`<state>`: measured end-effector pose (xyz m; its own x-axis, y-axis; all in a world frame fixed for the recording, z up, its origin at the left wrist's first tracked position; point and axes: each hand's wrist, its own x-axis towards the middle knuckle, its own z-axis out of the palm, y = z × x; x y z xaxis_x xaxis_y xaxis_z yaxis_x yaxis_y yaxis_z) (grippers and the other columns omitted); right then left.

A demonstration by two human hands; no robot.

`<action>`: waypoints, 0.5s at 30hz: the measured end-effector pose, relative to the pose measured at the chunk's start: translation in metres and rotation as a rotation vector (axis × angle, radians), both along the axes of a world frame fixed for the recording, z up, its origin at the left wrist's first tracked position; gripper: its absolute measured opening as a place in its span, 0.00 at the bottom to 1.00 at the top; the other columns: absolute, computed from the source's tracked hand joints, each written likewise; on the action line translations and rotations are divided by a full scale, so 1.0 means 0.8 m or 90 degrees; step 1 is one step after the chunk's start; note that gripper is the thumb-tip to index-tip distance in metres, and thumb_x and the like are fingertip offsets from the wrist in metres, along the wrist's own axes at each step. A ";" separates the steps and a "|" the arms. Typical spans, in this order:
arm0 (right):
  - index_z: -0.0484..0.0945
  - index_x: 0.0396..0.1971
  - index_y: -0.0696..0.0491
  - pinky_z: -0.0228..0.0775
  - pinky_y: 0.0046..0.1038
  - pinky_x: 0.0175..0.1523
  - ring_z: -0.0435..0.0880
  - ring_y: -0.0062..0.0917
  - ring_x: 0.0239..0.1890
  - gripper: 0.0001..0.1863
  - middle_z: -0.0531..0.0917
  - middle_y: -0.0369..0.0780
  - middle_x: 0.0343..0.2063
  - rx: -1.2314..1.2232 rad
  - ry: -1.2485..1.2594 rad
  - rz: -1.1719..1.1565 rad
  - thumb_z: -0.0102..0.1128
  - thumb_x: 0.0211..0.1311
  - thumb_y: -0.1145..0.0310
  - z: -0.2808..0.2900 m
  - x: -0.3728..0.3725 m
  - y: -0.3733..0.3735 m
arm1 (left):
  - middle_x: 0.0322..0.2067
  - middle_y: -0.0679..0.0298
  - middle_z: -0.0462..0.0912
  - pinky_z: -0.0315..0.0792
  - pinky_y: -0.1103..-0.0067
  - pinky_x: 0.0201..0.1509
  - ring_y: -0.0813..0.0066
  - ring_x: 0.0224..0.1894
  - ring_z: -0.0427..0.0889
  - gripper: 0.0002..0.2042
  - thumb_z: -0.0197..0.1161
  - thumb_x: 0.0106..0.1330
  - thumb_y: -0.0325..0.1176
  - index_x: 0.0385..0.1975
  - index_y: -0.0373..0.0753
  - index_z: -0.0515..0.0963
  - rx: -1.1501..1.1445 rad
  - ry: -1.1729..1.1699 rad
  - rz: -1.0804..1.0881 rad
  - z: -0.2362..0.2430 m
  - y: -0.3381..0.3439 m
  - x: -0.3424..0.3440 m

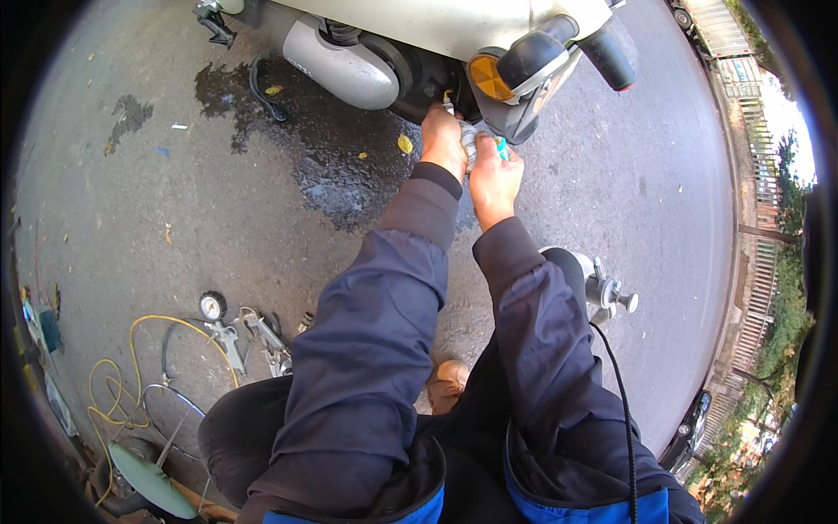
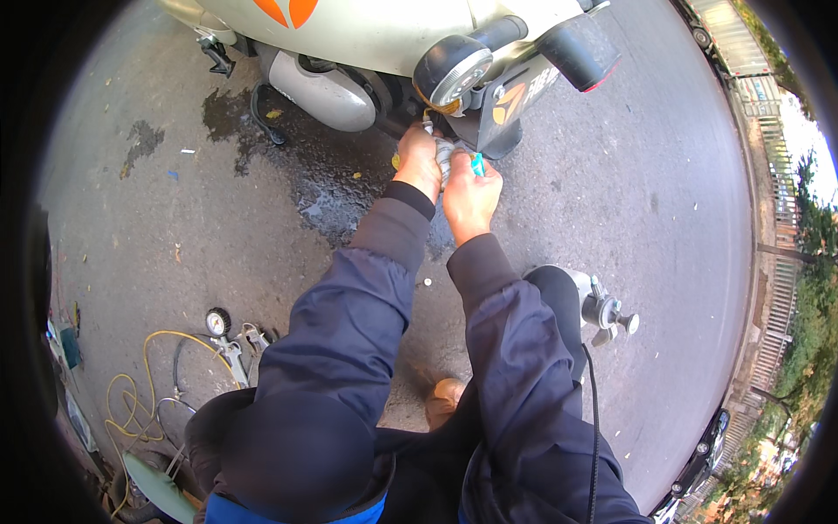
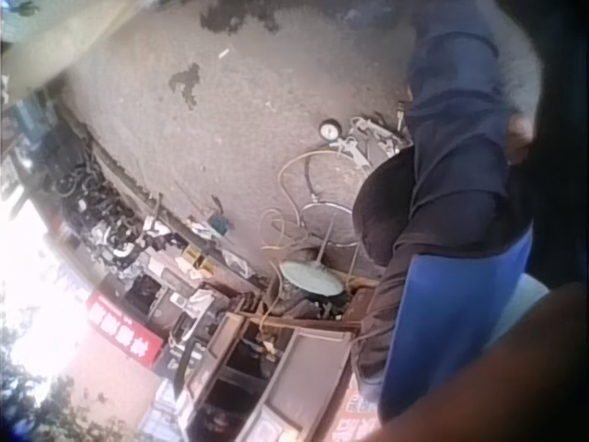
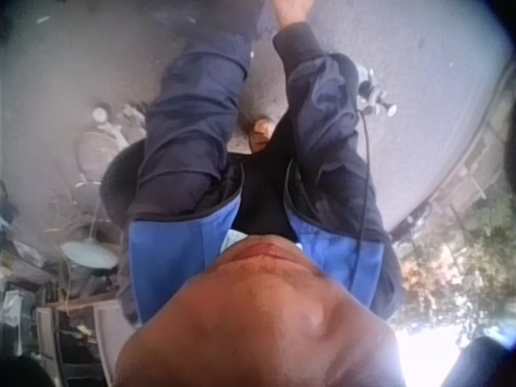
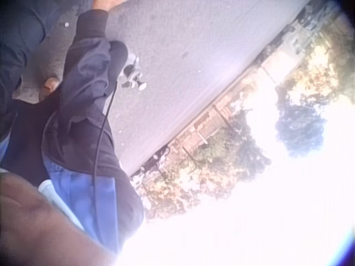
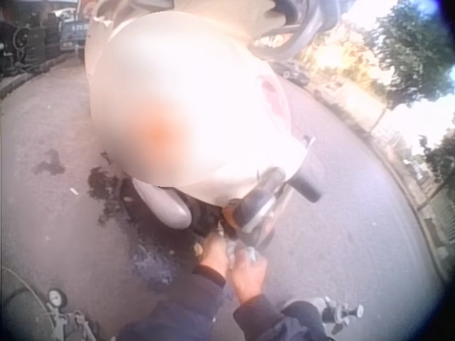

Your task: The person squats beside a scooter and repeatedly applies a liquid from a small bottle into a component near the front wheel. They then retrieve a wrench and use it to tighten or adjust a bolt on the same area, repeating the application and adjustment several times.

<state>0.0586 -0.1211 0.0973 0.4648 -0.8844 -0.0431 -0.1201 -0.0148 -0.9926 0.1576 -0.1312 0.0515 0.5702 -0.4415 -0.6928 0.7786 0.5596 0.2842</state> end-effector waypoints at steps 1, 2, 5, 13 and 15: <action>0.77 0.22 0.58 0.62 0.26 0.32 0.70 0.15 0.25 0.15 0.76 0.30 0.20 -0.004 0.008 -0.005 0.63 0.67 0.66 -0.001 0.000 -0.001 | 0.26 0.66 0.71 0.68 0.72 0.32 0.70 0.27 0.70 0.14 0.49 0.77 0.41 0.30 0.41 0.72 0.008 0.010 -0.004 0.001 0.000 0.000; 0.76 0.20 0.57 0.62 0.26 0.31 0.70 0.15 0.24 0.15 0.75 0.30 0.19 -0.008 0.018 -0.007 0.63 0.65 0.66 -0.002 0.001 -0.003 | 0.26 0.66 0.71 0.67 0.72 0.32 0.70 0.27 0.70 0.13 0.48 0.75 0.39 0.29 0.41 0.72 0.012 -0.006 0.003 0.002 0.001 -0.001; 0.74 0.17 0.57 0.60 0.28 0.29 0.68 0.15 0.22 0.16 0.74 0.30 0.17 -0.011 0.042 -0.012 0.62 0.63 0.66 -0.003 0.002 -0.006 | 0.26 0.65 0.71 0.67 0.71 0.33 0.69 0.27 0.70 0.12 0.48 0.72 0.37 0.27 0.41 0.72 0.028 -0.005 0.012 0.004 0.000 -0.001; 0.71 0.13 0.55 0.59 0.30 0.25 0.66 0.14 0.19 0.18 0.72 0.30 0.13 -0.095 0.107 -0.003 0.62 0.61 0.67 -0.007 0.000 -0.011 | 0.26 0.63 0.74 0.65 0.73 0.38 0.69 0.30 0.71 0.15 0.49 0.73 0.40 0.26 0.40 0.74 0.091 -0.029 -0.006 -0.010 -0.008 0.000; 0.72 0.14 0.55 0.58 0.30 0.26 0.66 0.14 0.19 0.18 0.72 0.30 0.14 -0.107 0.115 0.017 0.62 0.62 0.67 -0.007 -0.003 -0.011 | 0.27 0.64 0.73 0.67 0.73 0.37 0.70 0.30 0.71 0.16 0.51 0.76 0.44 0.28 0.41 0.74 0.062 -0.042 0.007 -0.008 -0.005 -0.002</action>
<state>0.0563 -0.1300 0.0916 0.4866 -0.8734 0.0191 -0.2922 -0.1833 -0.9386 0.1559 -0.1349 0.0452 0.6200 -0.3669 -0.6935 0.7505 0.5352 0.3877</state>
